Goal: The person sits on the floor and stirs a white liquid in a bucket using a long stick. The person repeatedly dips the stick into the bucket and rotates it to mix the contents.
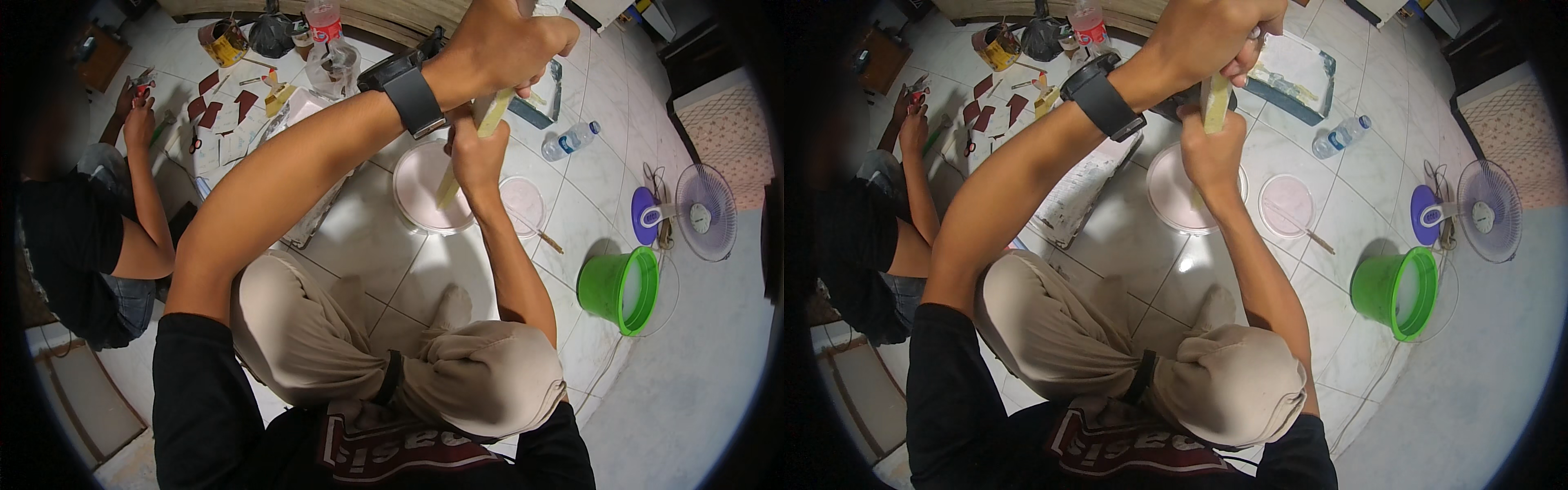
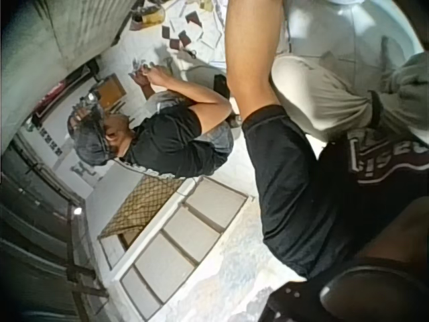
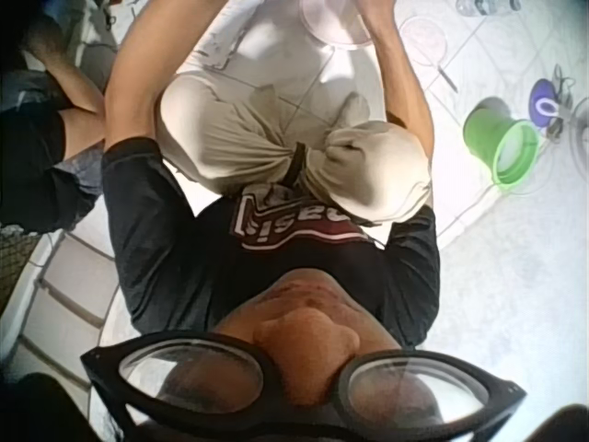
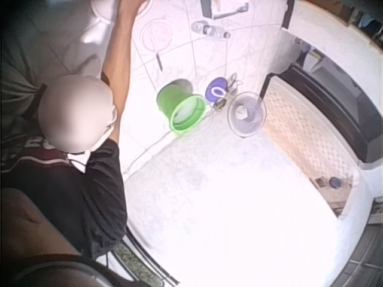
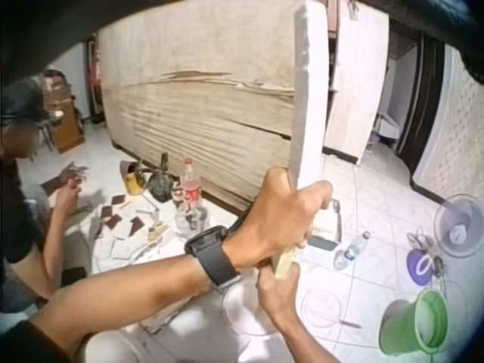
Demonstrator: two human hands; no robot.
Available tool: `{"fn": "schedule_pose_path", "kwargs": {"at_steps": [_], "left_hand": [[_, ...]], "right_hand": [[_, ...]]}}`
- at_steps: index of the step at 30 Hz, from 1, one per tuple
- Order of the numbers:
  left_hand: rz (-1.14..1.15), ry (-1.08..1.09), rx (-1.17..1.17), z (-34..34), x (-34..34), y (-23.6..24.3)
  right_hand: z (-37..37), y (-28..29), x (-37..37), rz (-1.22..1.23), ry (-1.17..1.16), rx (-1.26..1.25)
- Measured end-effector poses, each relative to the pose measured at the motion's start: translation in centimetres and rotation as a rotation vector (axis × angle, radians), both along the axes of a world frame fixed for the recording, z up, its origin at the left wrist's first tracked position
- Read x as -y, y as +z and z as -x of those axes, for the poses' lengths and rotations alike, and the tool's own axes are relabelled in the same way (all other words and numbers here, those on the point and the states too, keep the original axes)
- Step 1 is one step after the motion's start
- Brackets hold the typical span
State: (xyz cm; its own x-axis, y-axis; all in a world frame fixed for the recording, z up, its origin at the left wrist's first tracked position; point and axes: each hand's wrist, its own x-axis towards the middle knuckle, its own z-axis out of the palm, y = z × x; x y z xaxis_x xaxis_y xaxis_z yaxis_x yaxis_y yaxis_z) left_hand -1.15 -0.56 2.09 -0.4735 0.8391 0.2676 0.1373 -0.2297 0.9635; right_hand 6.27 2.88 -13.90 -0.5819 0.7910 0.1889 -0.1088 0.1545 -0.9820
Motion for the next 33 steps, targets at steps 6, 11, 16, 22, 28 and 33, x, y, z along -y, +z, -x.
{"fn": "schedule_pose_path", "kwargs": {"at_steps": [6, 11, 16, 22, 28, 33], "left_hand": [[-0.324, 0.067, -0.137, -0.4, -1.0, -1.5], [-0.362, -0.096, -0.149, -2.1, -1.6, -2.3], [-0.338, -0.021, -0.159, -1.1, -1.3, -1.7], [-0.405, -0.085, -0.046, -1.0, -0.7, -1.2], [-0.392, -0.057, -0.244, -2.5, 0.0, -1.2], [-0.295, -0.045, -0.102, -0.5, -0.9, -1.7]], "right_hand": [[1.4, -0.2, 0.7, -0.039, 0.012, -0.213], [1.2, -1.8, -1.6, -0.455, -0.249, -0.414], [-0.4, -0.2, -1.0, -0.209, -0.074, -0.157], [0.1, -0.2, 1.5, 0.113, -0.026, -0.189], [1.9, -1.5, -0.9, -0.666, -0.343, -0.473], [0.4, -0.3, -1.1, -0.207, -0.036, -0.099]]}}
